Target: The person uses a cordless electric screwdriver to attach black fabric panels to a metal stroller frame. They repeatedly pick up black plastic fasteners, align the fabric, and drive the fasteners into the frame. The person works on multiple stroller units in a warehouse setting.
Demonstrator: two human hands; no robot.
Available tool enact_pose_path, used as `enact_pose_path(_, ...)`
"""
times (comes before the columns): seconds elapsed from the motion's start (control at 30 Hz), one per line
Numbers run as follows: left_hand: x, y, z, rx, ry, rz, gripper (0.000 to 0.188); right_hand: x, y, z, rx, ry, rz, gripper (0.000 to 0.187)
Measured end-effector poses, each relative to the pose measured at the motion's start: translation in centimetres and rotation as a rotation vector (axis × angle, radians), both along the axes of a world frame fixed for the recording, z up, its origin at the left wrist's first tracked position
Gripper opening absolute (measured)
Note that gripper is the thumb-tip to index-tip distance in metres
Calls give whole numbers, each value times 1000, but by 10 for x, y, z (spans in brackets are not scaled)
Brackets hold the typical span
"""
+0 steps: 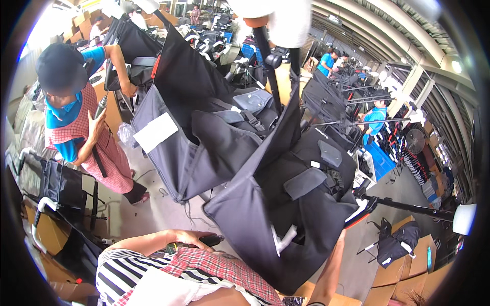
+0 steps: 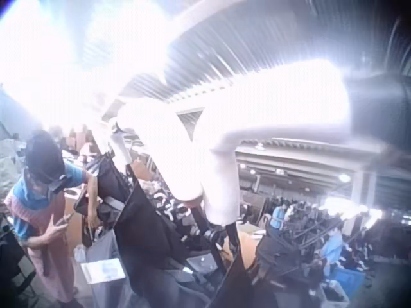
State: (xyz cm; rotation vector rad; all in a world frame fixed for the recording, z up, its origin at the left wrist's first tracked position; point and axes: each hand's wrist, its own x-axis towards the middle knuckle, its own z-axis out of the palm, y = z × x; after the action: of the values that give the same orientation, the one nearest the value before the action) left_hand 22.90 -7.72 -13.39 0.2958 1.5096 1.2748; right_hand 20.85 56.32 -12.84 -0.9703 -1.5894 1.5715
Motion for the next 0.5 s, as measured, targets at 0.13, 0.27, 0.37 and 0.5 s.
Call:
enact_pose_path(0.13, -15, 6, -6, 68, -137, -40, 97, -51, -89, 2, -236, 89, 218, 85)
enact_pose_path(0.27, -31, -10, -47, 102, -92, -76, 95, -84, -160, -1, -417, 123, 404, 84)
enact_pose_path(0.37, -38, -30, -39, 94, -80, -28, 95, -122, -210, 0, -479, 153, 593, 83)
enact_pose_path(0.5, -49, -49, -37, 81, -52, 4, 95, -169, -256, -9, -420, 214, 856, 96)
